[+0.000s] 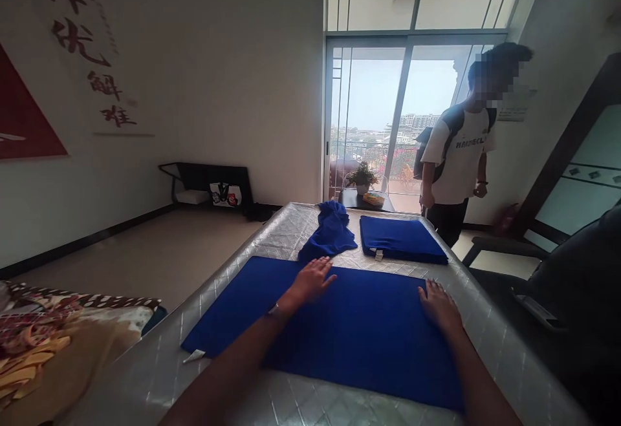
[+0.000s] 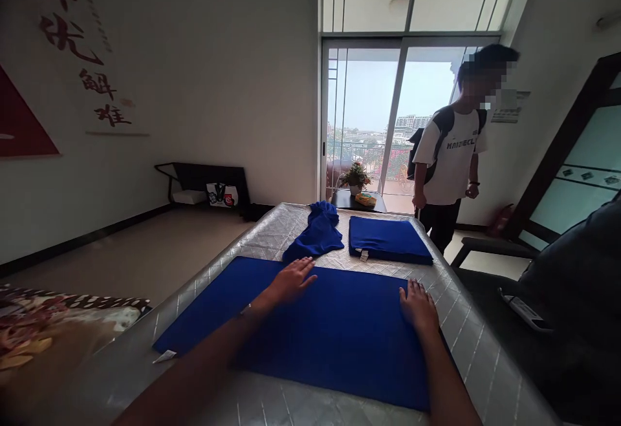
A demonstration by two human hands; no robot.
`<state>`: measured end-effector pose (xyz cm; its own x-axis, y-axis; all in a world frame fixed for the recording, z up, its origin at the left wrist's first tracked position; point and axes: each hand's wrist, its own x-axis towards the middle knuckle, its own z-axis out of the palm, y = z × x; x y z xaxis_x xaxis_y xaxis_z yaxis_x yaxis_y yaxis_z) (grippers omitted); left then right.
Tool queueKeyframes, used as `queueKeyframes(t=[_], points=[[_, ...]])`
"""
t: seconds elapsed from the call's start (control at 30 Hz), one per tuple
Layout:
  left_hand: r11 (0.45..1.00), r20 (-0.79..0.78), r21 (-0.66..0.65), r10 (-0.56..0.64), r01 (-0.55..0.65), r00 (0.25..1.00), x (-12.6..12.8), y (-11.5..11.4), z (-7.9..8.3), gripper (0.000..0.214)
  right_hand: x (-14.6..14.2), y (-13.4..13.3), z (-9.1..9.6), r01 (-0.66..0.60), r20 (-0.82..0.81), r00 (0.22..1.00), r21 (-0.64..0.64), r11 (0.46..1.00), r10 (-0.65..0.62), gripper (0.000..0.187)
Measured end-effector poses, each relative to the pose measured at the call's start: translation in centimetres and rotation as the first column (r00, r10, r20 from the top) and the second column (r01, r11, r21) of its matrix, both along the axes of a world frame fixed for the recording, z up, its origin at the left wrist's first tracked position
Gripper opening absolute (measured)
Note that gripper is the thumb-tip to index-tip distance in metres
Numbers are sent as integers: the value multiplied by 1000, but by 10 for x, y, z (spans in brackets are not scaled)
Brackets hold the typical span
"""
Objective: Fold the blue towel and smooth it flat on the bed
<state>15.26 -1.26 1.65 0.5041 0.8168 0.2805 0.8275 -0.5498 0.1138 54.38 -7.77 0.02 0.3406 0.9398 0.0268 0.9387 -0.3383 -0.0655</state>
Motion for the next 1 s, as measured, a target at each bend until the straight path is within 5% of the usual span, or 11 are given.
queueKeyframes(t=[0.1,0.2,0.6,0.77,1.0], points=[[989,10,-130,-69,70,998,43,-8,-9,71,1,1,-1,-1,2,1000,0,1000,1,68],[973,7,-230,-26,27,1000,43,-6,-17,72,2,2,-4,-9,5,1000,6,1000,9,68],[942,-67,-233,233,-242,970,-103,18,-21,64,5,3,-7,-7,39,999,16,1000,6,69],[867,-123,-241,418,-436,900,-156,31,-27,68,6,3,-8,-11,56,998,-1,1000,11,69],[799,-105,-223,550,-559,828,-189,38,-33,75,9,5,-9,-15,55,998,3,1000,15,71]])
